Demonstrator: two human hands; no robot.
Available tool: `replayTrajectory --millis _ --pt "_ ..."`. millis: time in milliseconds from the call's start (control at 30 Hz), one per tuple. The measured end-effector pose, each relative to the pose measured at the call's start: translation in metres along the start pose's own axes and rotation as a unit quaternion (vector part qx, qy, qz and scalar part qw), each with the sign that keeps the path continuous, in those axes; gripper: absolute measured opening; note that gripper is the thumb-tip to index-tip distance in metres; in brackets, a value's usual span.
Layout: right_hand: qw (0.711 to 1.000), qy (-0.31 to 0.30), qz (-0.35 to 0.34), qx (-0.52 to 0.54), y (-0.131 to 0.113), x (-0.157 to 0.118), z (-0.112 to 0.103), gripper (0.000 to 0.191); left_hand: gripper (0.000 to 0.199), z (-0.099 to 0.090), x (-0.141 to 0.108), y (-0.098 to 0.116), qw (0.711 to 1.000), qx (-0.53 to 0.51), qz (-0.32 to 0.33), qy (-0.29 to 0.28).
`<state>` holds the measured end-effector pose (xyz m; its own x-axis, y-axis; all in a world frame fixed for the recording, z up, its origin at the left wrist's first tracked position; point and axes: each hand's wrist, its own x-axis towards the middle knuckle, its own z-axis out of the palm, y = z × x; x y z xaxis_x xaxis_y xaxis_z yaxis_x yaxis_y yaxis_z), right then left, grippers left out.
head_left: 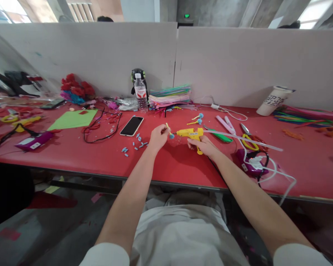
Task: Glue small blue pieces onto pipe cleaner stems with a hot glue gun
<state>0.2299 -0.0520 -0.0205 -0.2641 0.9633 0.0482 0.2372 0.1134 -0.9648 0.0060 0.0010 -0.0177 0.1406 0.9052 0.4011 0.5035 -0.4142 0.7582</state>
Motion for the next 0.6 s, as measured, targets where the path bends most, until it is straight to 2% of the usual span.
replayTrajectory --millis 600 --pt "0.999 -0.016 -0.020 -0.032 -0.0033 -0.0032 0.0025 0.041 0.026 -0.0018 -0.0023 0.0038 1.000 0.010 0.002 -0.014"
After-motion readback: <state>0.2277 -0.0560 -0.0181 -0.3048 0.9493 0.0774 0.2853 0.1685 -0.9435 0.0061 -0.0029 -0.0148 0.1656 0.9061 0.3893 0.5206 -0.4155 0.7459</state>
